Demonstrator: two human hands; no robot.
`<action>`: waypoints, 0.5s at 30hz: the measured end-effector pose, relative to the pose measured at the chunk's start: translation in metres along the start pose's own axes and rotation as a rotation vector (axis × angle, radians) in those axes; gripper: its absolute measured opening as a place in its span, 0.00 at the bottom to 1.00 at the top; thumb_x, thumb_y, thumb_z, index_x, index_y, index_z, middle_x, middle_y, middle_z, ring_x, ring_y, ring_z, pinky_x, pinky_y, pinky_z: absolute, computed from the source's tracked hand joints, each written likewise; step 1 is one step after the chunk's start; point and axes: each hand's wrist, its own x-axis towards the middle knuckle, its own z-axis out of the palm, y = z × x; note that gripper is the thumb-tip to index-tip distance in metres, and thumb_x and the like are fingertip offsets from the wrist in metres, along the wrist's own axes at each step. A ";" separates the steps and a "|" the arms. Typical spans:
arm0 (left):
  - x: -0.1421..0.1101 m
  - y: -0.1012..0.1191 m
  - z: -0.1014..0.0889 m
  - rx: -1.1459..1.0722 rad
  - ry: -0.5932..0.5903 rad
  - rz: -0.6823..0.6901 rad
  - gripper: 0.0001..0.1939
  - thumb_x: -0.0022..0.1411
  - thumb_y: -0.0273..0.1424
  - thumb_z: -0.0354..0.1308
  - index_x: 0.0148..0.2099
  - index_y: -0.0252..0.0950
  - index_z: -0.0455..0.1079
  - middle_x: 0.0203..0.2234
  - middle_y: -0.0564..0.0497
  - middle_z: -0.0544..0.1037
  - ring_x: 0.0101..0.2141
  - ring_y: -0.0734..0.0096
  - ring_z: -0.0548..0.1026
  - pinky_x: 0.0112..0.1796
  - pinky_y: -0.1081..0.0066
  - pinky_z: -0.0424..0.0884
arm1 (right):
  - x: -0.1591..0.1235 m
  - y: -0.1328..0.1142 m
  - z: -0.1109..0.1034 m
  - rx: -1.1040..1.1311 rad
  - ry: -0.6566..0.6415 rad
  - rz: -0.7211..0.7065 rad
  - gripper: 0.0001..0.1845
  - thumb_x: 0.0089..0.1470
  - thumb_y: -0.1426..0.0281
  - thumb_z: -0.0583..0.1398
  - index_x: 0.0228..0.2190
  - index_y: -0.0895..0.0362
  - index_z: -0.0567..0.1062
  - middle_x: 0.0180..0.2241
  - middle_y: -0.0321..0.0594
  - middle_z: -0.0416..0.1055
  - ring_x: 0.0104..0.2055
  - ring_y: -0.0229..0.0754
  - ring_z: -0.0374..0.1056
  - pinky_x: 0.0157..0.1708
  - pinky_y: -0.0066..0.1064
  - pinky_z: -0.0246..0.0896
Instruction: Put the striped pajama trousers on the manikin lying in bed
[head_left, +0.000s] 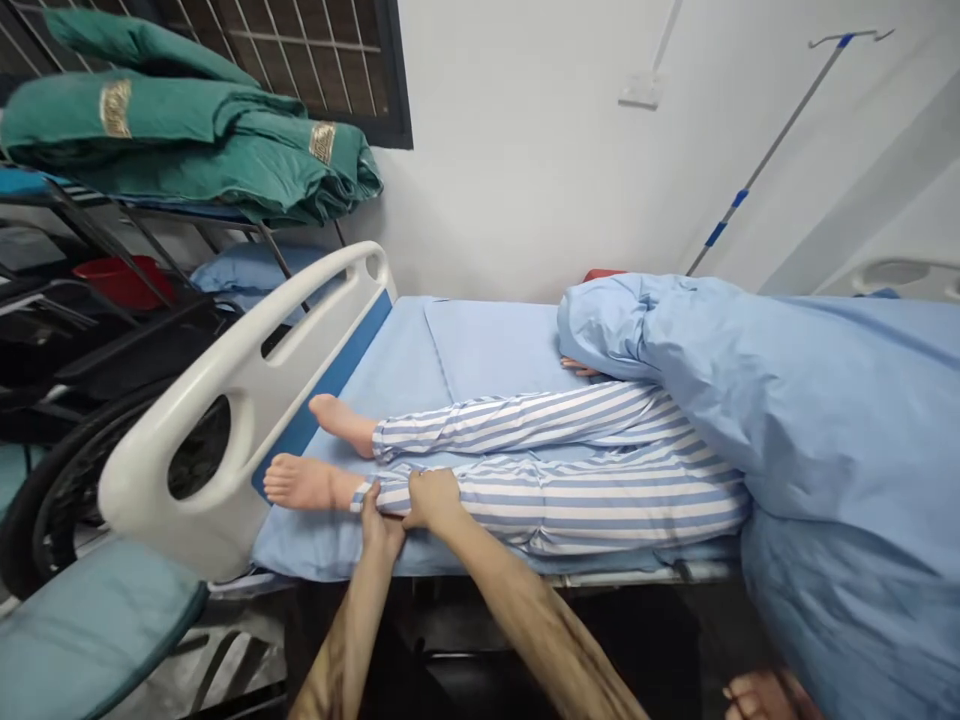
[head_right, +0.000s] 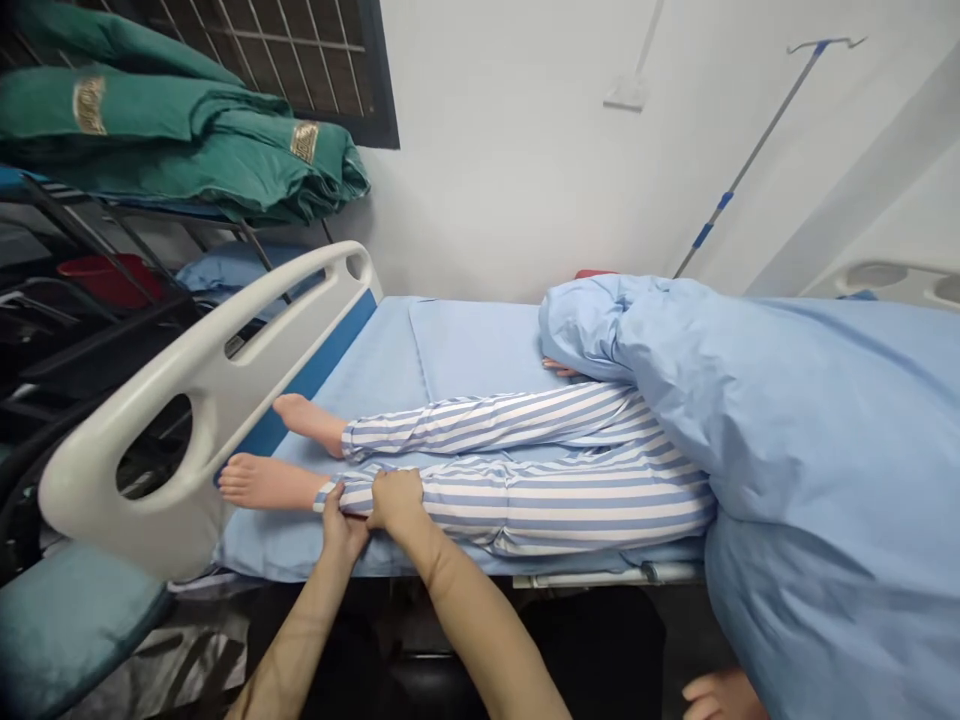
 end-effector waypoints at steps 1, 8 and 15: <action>0.002 -0.001 -0.001 0.005 0.000 0.001 0.08 0.59 0.31 0.50 0.31 0.43 0.70 0.27 0.62 0.79 0.32 0.78 0.78 0.36 0.79 0.72 | 0.002 0.000 -0.001 -0.005 -0.012 0.009 0.31 0.38 0.53 0.60 0.46 0.51 0.66 0.43 0.48 0.75 0.45 0.52 0.72 0.43 0.43 0.63; 0.001 -0.003 0.005 -0.003 0.099 0.044 0.09 0.59 0.32 0.50 0.29 0.45 0.69 0.24 0.62 0.79 0.32 0.73 0.79 0.34 0.75 0.75 | -0.001 -0.002 -0.004 -0.015 -0.018 0.008 0.31 0.38 0.54 0.61 0.46 0.52 0.67 0.43 0.50 0.74 0.45 0.52 0.72 0.41 0.42 0.63; -0.023 0.015 0.015 0.044 0.027 -0.089 0.09 0.58 0.30 0.48 0.32 0.44 0.69 0.29 0.59 0.80 0.36 0.70 0.79 0.33 0.73 0.76 | -0.009 -0.003 -0.015 0.019 -0.004 -0.005 0.37 0.32 0.51 0.64 0.45 0.55 0.68 0.43 0.52 0.75 0.45 0.52 0.72 0.44 0.41 0.64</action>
